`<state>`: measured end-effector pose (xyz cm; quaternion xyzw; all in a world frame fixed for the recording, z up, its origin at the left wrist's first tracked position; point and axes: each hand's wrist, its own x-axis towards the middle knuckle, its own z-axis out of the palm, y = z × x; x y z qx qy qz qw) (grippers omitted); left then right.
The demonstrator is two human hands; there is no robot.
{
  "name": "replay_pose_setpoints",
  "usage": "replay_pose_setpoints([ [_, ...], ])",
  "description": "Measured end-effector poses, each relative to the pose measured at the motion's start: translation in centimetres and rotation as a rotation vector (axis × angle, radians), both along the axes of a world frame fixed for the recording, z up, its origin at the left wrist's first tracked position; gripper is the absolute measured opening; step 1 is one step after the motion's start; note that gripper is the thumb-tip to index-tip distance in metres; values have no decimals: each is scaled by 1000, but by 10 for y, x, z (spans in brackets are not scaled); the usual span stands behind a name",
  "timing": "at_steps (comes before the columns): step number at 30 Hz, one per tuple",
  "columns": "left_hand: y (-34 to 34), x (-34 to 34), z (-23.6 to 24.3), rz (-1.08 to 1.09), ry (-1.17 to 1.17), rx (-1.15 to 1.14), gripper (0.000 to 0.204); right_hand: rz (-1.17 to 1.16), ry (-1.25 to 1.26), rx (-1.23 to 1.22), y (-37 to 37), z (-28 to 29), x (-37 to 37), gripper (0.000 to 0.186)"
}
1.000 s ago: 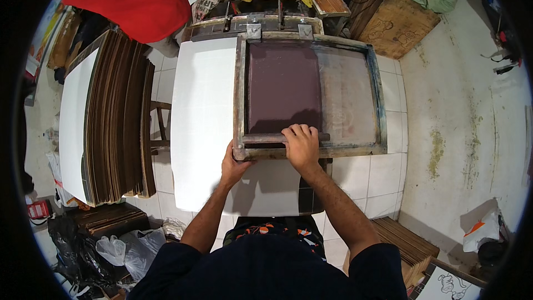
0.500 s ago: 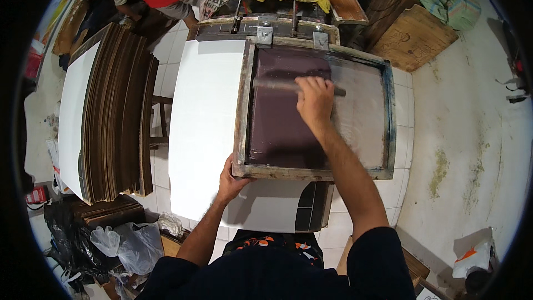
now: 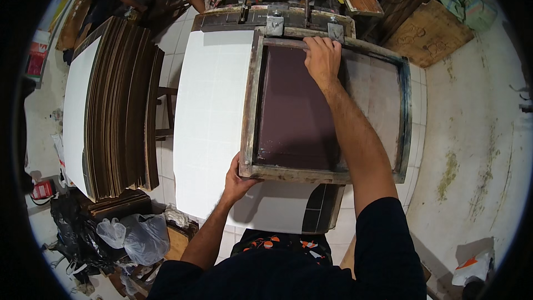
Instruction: The person performs screen printing by placing a white sheet on a table, aligning a screen frame, applying dark ink with a squeegee, and pulling the ink across the screen to transfer a design onto the sheet. The process is repeated on multiple sheets.
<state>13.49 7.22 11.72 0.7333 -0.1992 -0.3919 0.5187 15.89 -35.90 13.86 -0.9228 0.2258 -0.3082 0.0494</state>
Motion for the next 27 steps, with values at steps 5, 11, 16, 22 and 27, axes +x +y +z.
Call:
replay_pose_setpoints([
  [5, 0, 1, -2, -7, 18, 9, 104, 15, 45, 51, 12, 3, -10, 36],
  [11, 1, 1, -2, -19, -16, 13, 100, 10, 119, 84, 93, 15, -69, 36],
  [16, 3, 0, -8, -17, -125, -57, 104, 16, 113, 191, 198, 29, -150, 39],
  [22, 7, 0, -26, 26, -62, -153, 99, -18, 197, 239, 272, 42, -210, 42],
  [27, 7, 2, -38, -13, -47, -157, 94, -11, 185, 287, 276, 51, -207, 41],
])
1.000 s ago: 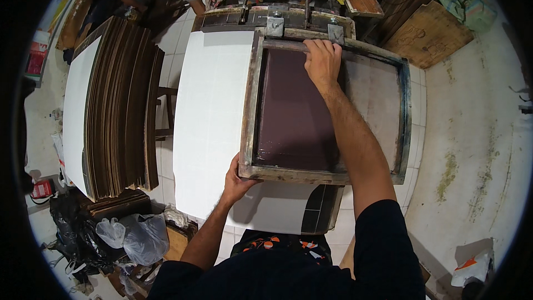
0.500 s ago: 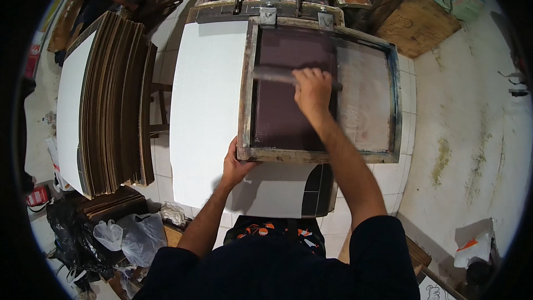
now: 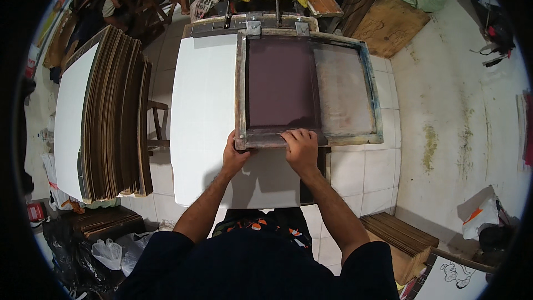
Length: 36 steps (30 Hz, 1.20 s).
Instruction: The person performs screen printing by placing a white sheet on a table, aligning a screen frame, applying dark ink with a squeegee, and pulling the ink across the screen to transfer a design onto the sheet. The process is repeated on multiple sheets.
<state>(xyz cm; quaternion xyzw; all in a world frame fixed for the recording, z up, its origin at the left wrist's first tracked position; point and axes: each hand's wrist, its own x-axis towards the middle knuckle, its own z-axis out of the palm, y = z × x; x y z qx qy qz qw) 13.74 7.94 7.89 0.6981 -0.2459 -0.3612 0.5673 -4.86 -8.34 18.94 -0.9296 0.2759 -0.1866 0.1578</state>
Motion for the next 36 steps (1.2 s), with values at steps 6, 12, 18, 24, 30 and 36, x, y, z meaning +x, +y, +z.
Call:
replay_pose_setpoints([
  [6, 4, 2, -4, 5, -34, 85, 101, -146, -236, 146, -16, 7, -45, 45],
  [12, -3, 1, 10, -13, 168, -75, 108, -1021, -305, 469, -68, -93, -189, 44],
  [18, -4, 3, 27, 6, 176, 29, 106, -1038, -60, 1818, -52, -242, -237, 58],
  [24, -10, 4, 41, 37, 197, 145, 107, -443, -277, 2218, -52, -323, -213, 40],
  [30, -10, 6, 41, 9, 88, 232, 107, -228, -303, 2230, -52, -347, -209, 32],
  [36, -9, 7, 38, 2, 89, 244, 110, -763, -666, 2243, -56, -351, -231, 20],
])
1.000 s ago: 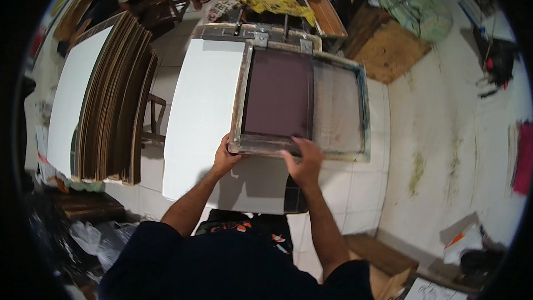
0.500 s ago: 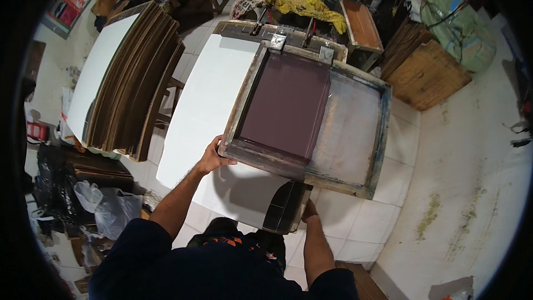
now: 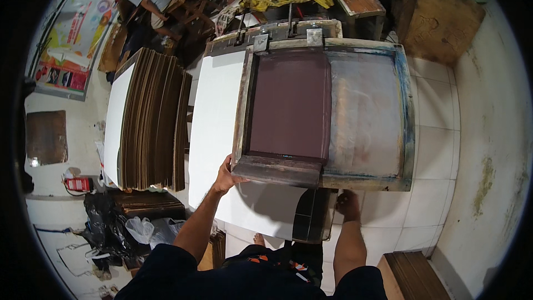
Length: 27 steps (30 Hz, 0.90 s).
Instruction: The person performs screen printing by placing a white sheet on a table, aligning a screen frame, applying dark ink with a squeegee, and pulling the ink across the screen to transfer a design onto the sheet. The process is repeated on multiple sheets.
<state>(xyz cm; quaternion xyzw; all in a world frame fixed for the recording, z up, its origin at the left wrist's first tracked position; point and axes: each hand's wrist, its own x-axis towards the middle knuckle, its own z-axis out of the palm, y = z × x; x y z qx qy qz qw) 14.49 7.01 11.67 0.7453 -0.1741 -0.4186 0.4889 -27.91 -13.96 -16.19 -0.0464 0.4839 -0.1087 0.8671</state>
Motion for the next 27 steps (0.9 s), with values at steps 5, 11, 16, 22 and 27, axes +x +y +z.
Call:
replay_pose_setpoints([
  [5, -2, -4, 5, 16, 64, -5, 100, -997, 211, 259, -35, 23, -79, 15],
  [11, 0, -4, -3, 30, 101, -127, 98, -1068, 303, 16, -80, 139, -207, 53],
  [16, 2, -4, -11, -9, 34, -180, 96, -1421, 798, -474, -83, 252, -249, 63],
  [22, 2, -1, -21, -10, 21, -157, 97, -667, 1140, -1235, -19, 285, -156, 37],
  [27, 3, 0, -28, -20, 30, -286, 94, 455, 1299, -1308, 59, 271, 20, 61],
])
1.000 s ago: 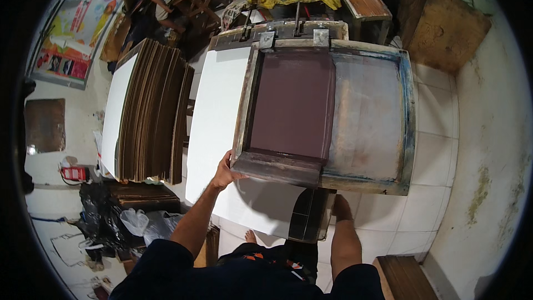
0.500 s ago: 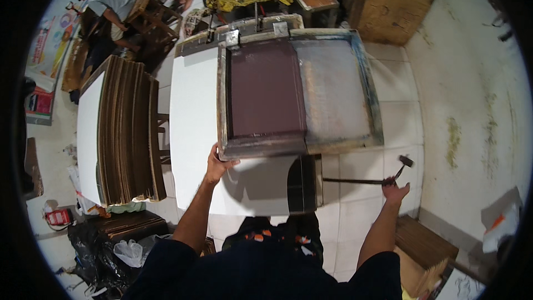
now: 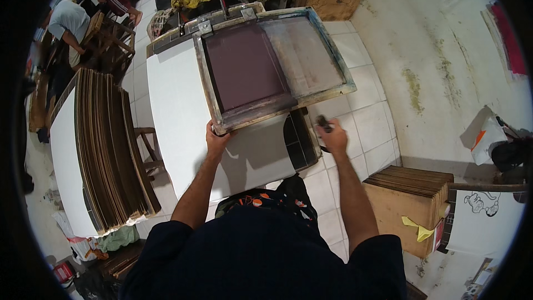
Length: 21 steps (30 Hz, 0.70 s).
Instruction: The person performs screen printing by placing a white sheet on a table, aligning a screen frame, applying dark ink with a squeegee, and pulling the ink across the screen to transfer a design onto the sheet. The process is repeated on multiple sheets.
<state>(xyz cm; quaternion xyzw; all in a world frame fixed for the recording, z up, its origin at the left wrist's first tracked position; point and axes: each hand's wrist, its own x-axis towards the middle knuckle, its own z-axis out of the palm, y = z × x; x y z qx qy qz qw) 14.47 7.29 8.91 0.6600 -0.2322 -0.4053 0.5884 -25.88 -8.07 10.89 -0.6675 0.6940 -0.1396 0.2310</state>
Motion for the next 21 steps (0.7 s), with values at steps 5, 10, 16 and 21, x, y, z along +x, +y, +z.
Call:
replay_pose_setpoints([
  [5, 1, 0, 3, -5, 57, 10, 97, 244, 67, 69, 8, 16, 88, 43],
  [10, 1, -1, 5, 4, 41, 23, 102, 233, 230, 39, -11, 7, 110, 39],
  [16, 1, -2, 10, 12, -24, 62, 97, 213, 24, -128, -6, -12, 102, 38],
  [21, 2, -2, 11, -5, -19, 13, 93, 239, -128, 13, -14, -15, 102, 50],
])
